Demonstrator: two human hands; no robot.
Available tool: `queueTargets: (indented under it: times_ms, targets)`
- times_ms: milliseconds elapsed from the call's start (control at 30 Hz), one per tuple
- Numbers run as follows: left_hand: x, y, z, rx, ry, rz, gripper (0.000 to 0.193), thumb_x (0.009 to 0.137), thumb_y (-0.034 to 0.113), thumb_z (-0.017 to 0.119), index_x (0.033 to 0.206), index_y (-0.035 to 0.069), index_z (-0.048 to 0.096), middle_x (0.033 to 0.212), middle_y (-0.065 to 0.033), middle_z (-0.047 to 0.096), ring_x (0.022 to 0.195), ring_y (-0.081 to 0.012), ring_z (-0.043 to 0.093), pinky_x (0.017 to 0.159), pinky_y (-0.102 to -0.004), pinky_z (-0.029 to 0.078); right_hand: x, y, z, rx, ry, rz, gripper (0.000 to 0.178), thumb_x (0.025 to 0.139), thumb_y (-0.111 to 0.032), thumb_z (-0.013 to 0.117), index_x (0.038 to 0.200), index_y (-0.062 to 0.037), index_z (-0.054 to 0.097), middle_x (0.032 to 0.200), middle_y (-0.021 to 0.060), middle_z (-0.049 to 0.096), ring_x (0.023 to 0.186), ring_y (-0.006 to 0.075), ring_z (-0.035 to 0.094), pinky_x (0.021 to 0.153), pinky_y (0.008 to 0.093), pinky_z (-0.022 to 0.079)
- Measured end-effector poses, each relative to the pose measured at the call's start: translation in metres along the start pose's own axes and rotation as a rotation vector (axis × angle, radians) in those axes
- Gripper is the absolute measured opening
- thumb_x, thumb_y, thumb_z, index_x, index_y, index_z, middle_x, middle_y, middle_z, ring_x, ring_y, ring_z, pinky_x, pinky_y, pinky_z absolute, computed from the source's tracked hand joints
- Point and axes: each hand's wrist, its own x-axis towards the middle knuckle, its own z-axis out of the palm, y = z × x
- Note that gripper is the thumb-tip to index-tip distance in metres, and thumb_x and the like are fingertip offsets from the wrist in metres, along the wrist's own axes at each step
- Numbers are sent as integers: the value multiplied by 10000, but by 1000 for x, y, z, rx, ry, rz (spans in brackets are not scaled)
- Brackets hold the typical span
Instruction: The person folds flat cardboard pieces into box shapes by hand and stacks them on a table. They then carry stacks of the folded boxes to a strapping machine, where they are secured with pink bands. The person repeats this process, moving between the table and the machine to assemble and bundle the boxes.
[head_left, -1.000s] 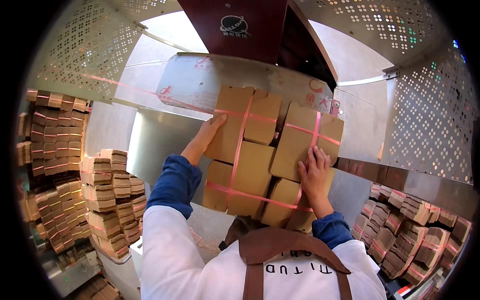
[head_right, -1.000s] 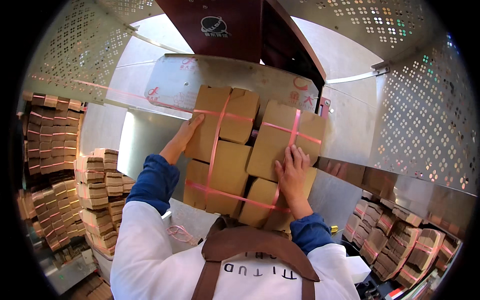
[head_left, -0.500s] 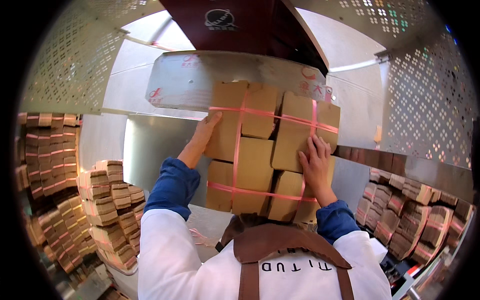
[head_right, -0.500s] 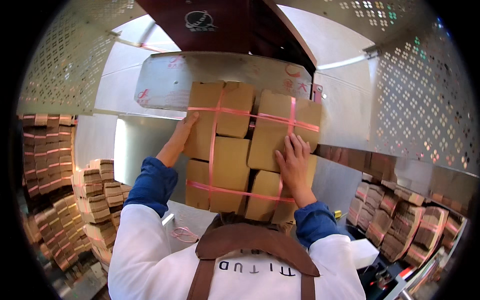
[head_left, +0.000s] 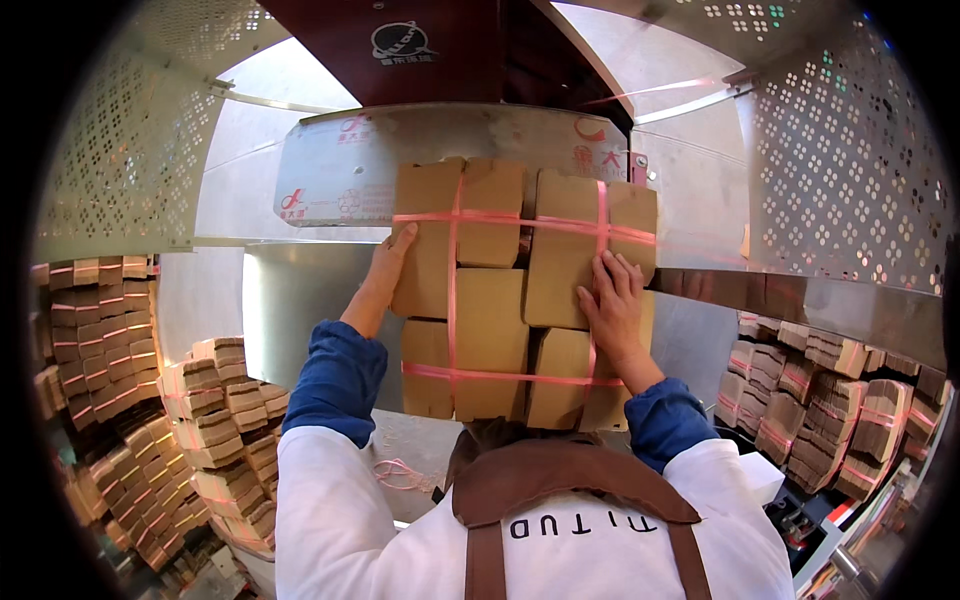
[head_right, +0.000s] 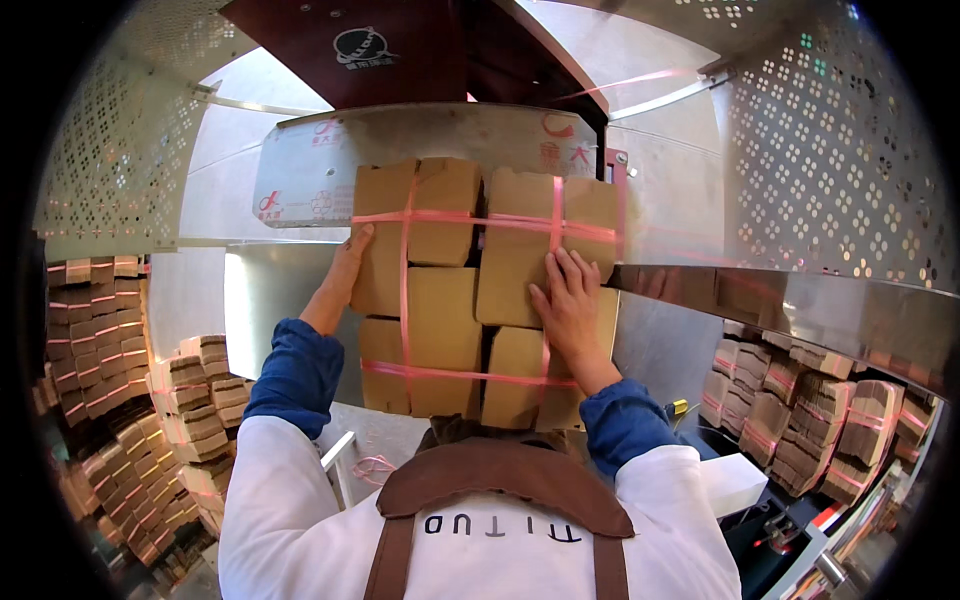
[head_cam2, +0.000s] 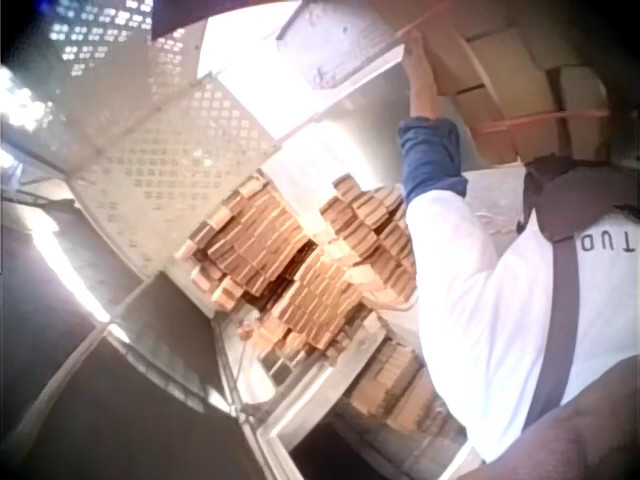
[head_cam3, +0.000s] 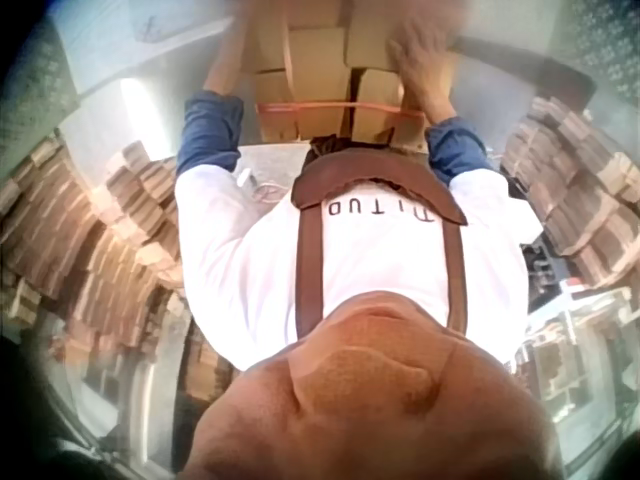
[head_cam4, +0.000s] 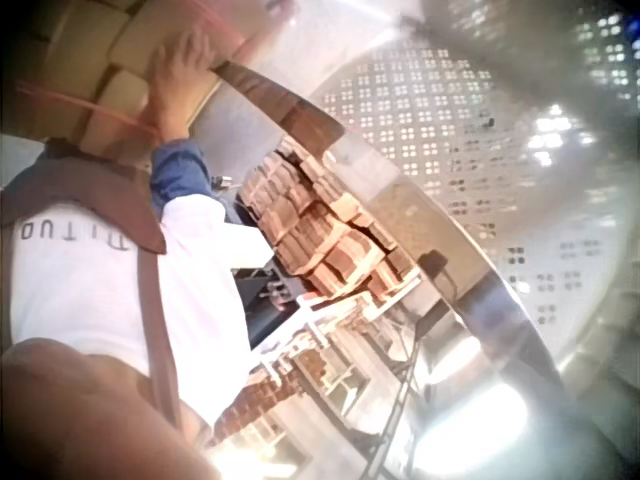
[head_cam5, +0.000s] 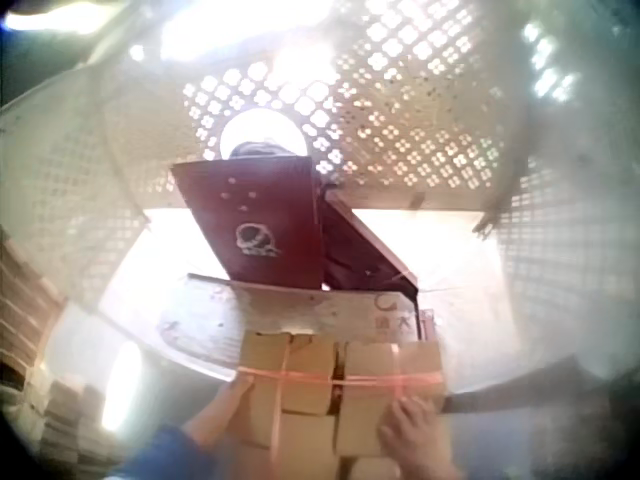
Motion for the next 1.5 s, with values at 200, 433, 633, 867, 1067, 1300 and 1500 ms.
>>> queueTargets:
  times_ms: [200, 433, 633, 867, 1067, 1300, 1500]
  targets:
    - [-26, 16, -1, -22, 25, -29, 658, 900, 538, 623, 1267, -7, 582, 1146, -110, 657, 1025, -195, 633, 858, -337, 519, 10, 5, 6, 62, -16, -19, 536, 810, -196, 718, 1301, -43, 566, 1352, 125, 514, 1246, 348, 456, 1085, 513, 330]
    - [-44, -44, -41, 41, -27, 161, 636, 869, 519, 659, 1305, 60, 593, 1235, -137, 641, 1124, -269, 597, 952, -346, 469, -53, -39, -28, 29, -56, -33, 463, 906, -144, 606, 1355, -46, 546, 1381, 179, 515, 1288, 336, 460, 1098, 456, 325]
    - [-97, -23, -36, 61, -13, 43, 633, 881, 521, 646, 1279, 30, 609, 1222, -117, 650, 1082, -240, 619, 941, -348, 472, -109, -6, -69, 405, -10, 180, 389, 1027, -269, 463, 1281, 7, 563, 1328, 164, 557, 1224, 305, 519, 1046, 405, 384]
    - [-57, -106, -83, -199, 23, -93, 602, 1002, 562, 401, 1242, 49, 607, 1172, -75, 649, 1026, -200, 608, 877, -348, 478, -169, 41, -44, 985, 41, 1198, 414, 1045, -364, 408, 1188, -27, 600, 1187, 105, 610, 1122, 253, 582, 975, 350, 444]
    - [-56, -175, -65, -544, 134, -149, 606, 1008, 565, 383, 1250, 60, 614, 1086, -67, 684, 940, -180, 640, 843, -330, 503, -167, 50, -10, 1224, -162, 1437, 410, 1043, -363, 409, 1188, -31, 600, 1185, 104, 611, 1120, 250, 583, 967, 352, 448]
    - [-136, -151, -84, -669, 137, -109, 427, 991, 425, 440, 1165, 87, 635, 1003, -40, 683, 876, -173, 640, 788, -339, 513, -204, 30, -15, 1091, -200, 1463, 405, 1041, -362, 410, 1188, -36, 599, 1182, 103, 612, 1116, 245, 584, 959, 355, 451]
    - [-187, -263, -198, -906, 177, -31, 319, 975, 351, 485, 1031, 90, 660, 943, 1, 656, 839, -99, 603, 743, -312, 488, -219, -66, 22, 1053, -297, 1424, 401, 1039, -361, 411, 1188, -40, 599, 1180, 102, 614, 1113, 242, 585, 951, 357, 454]
